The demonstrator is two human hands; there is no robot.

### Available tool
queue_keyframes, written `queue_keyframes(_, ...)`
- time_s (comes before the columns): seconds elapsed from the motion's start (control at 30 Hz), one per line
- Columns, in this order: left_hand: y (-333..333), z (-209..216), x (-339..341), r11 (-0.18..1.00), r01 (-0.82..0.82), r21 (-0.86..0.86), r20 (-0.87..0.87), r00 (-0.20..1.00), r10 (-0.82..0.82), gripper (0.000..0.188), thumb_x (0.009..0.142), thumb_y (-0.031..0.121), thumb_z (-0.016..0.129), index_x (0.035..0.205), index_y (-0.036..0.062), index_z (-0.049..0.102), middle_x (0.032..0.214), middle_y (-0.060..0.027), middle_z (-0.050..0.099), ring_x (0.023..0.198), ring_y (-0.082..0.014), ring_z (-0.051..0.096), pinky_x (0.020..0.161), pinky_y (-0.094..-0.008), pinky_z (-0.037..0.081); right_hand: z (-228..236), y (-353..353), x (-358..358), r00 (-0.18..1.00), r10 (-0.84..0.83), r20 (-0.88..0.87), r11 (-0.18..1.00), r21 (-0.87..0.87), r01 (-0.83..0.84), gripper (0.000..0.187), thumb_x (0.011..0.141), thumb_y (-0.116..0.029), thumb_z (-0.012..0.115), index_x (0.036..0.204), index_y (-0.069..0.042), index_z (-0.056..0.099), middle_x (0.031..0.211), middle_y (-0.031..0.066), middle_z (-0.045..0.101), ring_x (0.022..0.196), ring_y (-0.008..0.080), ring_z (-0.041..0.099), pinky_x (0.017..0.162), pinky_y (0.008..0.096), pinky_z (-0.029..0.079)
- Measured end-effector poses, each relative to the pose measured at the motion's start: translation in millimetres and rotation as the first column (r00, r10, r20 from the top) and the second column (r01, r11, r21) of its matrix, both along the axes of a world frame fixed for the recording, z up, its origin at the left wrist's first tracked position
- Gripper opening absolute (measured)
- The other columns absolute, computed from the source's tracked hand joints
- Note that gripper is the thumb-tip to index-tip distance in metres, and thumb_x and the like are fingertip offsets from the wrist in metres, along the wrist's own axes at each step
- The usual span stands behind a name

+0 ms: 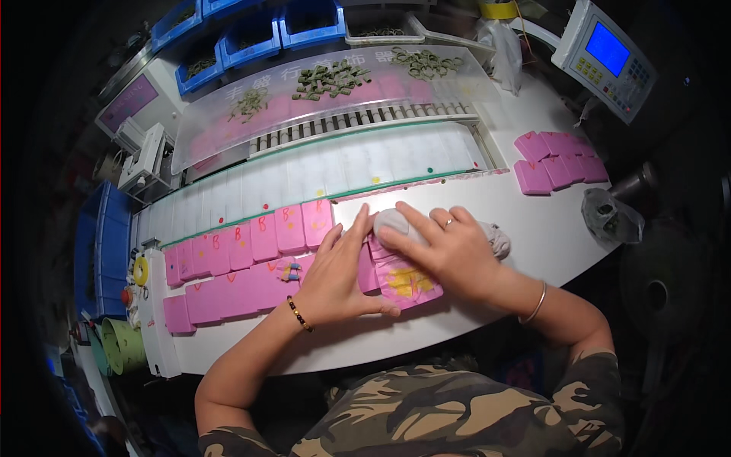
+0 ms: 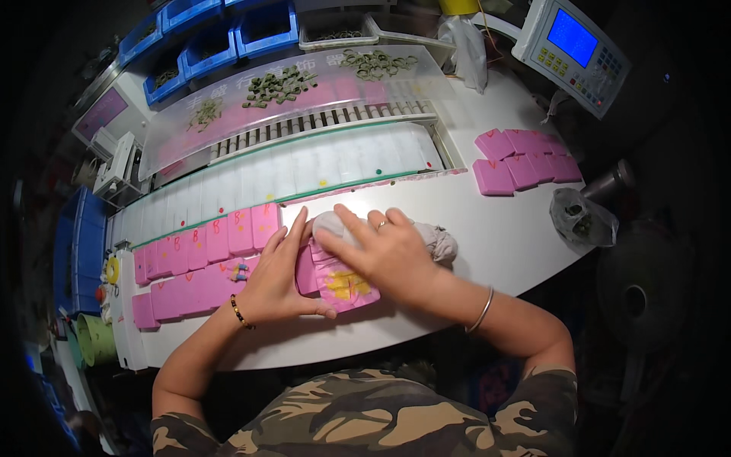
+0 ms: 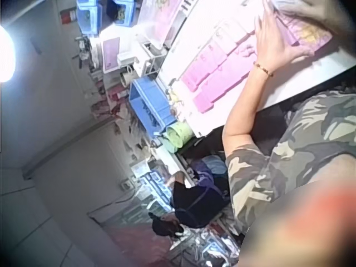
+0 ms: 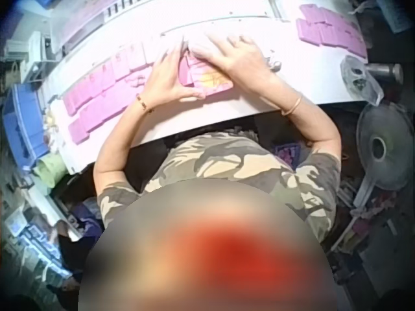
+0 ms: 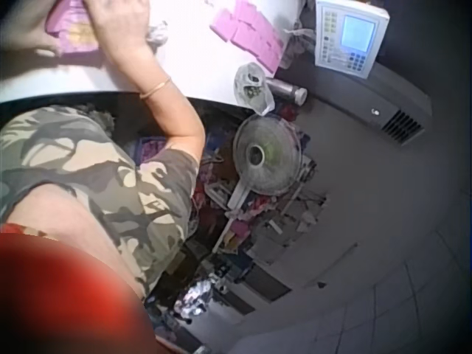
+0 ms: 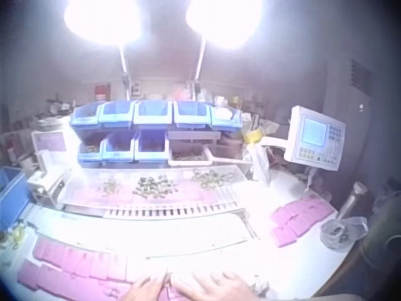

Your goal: The recorder is assembling small decorative items by placing green components into pink molds and then bagging the finished results.

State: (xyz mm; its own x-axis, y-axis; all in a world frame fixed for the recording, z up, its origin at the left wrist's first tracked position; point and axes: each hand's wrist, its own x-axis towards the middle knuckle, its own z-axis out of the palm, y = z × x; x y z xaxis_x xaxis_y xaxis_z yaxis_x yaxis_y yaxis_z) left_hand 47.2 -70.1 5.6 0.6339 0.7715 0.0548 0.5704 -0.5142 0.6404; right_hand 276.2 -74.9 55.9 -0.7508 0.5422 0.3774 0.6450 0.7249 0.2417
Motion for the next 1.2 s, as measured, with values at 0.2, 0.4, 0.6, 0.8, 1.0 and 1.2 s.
queue_keyframes(0.2, -1.0, 0.7, -0.9, 1.000, 0.005, 0.014, -0.031, 1.000, -0.004, 0.144, 0.054, 0.059, 0.087, 0.152, -0.0023, 0.002, 0.149, -0.0226, 0.037, 0.139, -0.0342, 0.036, 0.117, -0.0519, 0.018, 31.6, -4.6, 12.7, 0.986, -0.117, -0.122, 0.992, -0.061, 0.110, 0.045, 0.080, -0.016, 0.061, 0.125, -0.023, 0.065, 0.129, 0.0080, 0.062, 0.092, 0.0200, 0.062, 0.082, 0.0320, 0.042)
queue_keyframes(0.4, -2.3, -2.5, 0.8, 0.994, 0.016, 0.107, -0.038, 0.999, -0.012, 0.141, 0.055, 0.060, 0.086, 0.153, -0.0001, 0.005, 0.150, -0.0194, 0.037, 0.140, -0.0323, 0.036, 0.116, -0.0520, 0.020, 16.9, -52.0, 5.5, 0.990, -0.122, -0.070, 0.989, -0.096, 0.115, 0.047, 0.079, -0.016, 0.061, 0.125, -0.026, 0.065, 0.130, 0.0072, 0.061, 0.090, 0.0175, 0.060, 0.082, 0.0320, 0.040)
queue_keyframes(0.6, -2.4, -4.6, 1.3, 0.993, 0.008, 0.121, -0.024, 1.000, -0.006, 0.137, 0.056, 0.062, 0.084, 0.153, -0.0007, 0.010, 0.150, -0.0196, 0.037, 0.138, -0.0329, 0.038, 0.116, -0.0508, 0.021, 14.9, -64.4, 28.2, 0.990, -0.134, -0.039, 0.957, -0.265, 0.119, 0.045, 0.080, -0.019, 0.060, 0.124, -0.028, 0.065, 0.136, 0.0070, 0.057, 0.089, 0.0164, 0.059, 0.081, 0.0323, 0.038)
queue_keyframes(0.8, -1.4, -3.4, 3.6, 0.987, 0.026, 0.159, -0.051, 0.999, -0.018, 0.133, 0.058, 0.065, 0.081, 0.152, -0.0007, 0.014, 0.150, -0.0223, 0.035, 0.138, -0.0347, 0.037, 0.116, -0.0507, 0.022, 6.0, -67.6, 10.9, 0.990, -0.123, 0.069, 0.915, -0.378, 0.140, 0.054, 0.079, -0.013, 0.064, 0.131, -0.027, 0.060, 0.138, 0.0084, 0.055, 0.092, 0.0182, 0.059, 0.083, 0.0349, 0.039)
queue_keyframes(1.0, -3.8, -2.5, 2.5, 0.988, 0.006, 0.152, -0.022, 1.000, -0.003, 0.130, 0.059, 0.063, 0.083, 0.152, 0.0006, 0.016, 0.150, -0.0217, 0.034, 0.138, -0.0351, 0.036, 0.115, -0.0520, 0.022, -3.6, -55.9, 62.9, 0.942, -0.311, -0.130, 0.883, -0.407, 0.235, 0.064, 0.077, -0.001, 0.061, 0.137, -0.022, 0.054, 0.136, 0.0125, 0.054, 0.093, 0.0266, 0.059, 0.083, 0.0380, 0.040)
queue_keyframes(1.2, -5.0, -2.7, 0.2, 0.993, 0.002, 0.121, -0.016, 1.000, 0.000, 0.127, 0.061, 0.061, 0.082, 0.153, 0.0044, 0.015, 0.152, -0.0211, 0.031, 0.140, -0.0346, 0.033, 0.116, -0.0522, 0.021, -6.7, -31.0, 65.7, 0.867, -0.498, -0.032, 0.818, -0.350, 0.456, 0.059, 0.082, -0.003, 0.062, 0.139, -0.009, 0.049, 0.133, 0.0147, 0.055, 0.100, 0.0314, 0.059, 0.089, 0.0412, 0.041)
